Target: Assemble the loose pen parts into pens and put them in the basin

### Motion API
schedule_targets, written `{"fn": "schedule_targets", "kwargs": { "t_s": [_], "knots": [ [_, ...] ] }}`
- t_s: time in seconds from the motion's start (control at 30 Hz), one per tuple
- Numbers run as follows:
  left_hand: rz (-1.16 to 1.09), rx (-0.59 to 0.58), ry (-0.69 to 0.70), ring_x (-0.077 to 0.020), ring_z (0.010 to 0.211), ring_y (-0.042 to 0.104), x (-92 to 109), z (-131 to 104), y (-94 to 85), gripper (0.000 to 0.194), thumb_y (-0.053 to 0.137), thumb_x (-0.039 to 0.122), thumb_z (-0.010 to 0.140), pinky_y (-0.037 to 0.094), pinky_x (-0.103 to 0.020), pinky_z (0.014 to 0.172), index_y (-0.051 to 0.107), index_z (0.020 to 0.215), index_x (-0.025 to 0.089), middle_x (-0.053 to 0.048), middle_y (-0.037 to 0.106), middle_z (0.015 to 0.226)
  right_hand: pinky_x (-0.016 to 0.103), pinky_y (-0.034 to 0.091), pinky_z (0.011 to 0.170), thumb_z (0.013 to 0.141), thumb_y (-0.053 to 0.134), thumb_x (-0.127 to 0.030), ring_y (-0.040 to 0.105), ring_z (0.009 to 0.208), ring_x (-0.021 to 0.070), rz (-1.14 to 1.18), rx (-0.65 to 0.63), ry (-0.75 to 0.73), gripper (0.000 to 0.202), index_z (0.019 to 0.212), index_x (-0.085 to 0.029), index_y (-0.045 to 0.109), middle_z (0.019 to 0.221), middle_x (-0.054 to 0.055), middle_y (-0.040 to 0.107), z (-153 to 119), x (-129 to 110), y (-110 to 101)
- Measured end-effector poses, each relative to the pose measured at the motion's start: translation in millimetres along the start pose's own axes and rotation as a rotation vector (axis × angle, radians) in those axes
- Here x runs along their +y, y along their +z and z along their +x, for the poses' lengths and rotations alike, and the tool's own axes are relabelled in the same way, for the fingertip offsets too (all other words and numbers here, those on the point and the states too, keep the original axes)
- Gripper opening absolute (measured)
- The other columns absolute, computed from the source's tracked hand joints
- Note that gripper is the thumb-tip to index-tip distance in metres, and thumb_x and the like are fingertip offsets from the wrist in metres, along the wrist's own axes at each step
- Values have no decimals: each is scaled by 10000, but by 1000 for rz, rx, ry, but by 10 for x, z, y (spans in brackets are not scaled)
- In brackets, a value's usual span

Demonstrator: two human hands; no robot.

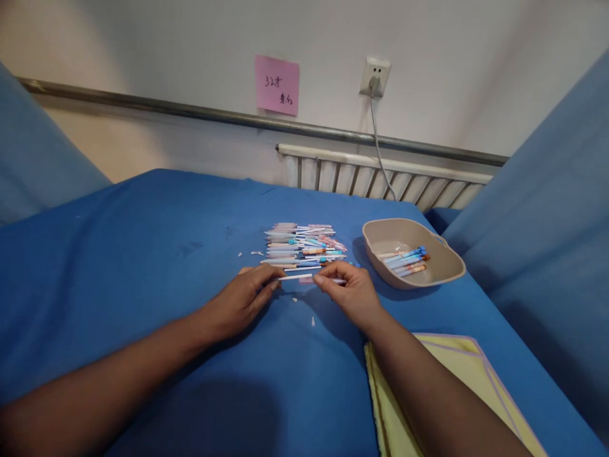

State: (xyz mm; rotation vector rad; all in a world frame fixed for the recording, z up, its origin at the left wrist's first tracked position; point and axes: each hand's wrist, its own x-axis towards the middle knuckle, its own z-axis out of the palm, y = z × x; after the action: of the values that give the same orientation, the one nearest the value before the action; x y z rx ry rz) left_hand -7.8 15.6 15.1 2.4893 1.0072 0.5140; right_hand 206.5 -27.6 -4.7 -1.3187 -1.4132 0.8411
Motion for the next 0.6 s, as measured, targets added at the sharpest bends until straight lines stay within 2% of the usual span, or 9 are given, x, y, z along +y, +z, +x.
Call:
{"fn": "schedule_targets", "kwargs": {
  "t_s": [0.2, 0.37, 0.47, 0.6],
  "knots": [
    [-35, -29, -38, -214, 884, 545, 86, -71, 65, 237, 331, 265, 928, 417, -344, 791, 546, 1004, 199, -49, 622, 946, 208, 329, 486, 742, 633, -383, 438, 520, 101, -52, -96, -18, 203, 731, -182, 609, 569, -41, 523, -51, 11, 149],
    [-40, -6, -79, -216, 882, 558, 31, -48, 23, 215, 356, 254, 916, 420, -350, 808, 538, 1016, 201, -48, 625, 958, 232, 385, 590, 739, 638, -354, 516, 623, 124, -92, -12, -51, 179, 737, -177, 610, 684, -8, 599, 27, 62, -52],
    [-35, 18, -84, -223, 898, 560, -19, -21, 4, 222, 360, 247, 908, 410, -359, 827, 542, 1027, 201, -53, 626, 986, 234, 373, 568, 730, 642, -367, 501, 599, 123, -75, 32, -26, 196, 725, -174, 607, 663, -9, 587, 68, 82, -156],
    [-17, 10, -65, -219, 866, 561, -31, -13, 15, 226, 355, 237, 902, 405, -353, 805, 556, 1000, 203, -49, 631, 958, 230, 359, 551, 726, 644, -367, 481, 578, 115, -76, 26, -30, 199, 707, -174, 603, 645, -15, 574, 69, 88, -161]
  ]
}}
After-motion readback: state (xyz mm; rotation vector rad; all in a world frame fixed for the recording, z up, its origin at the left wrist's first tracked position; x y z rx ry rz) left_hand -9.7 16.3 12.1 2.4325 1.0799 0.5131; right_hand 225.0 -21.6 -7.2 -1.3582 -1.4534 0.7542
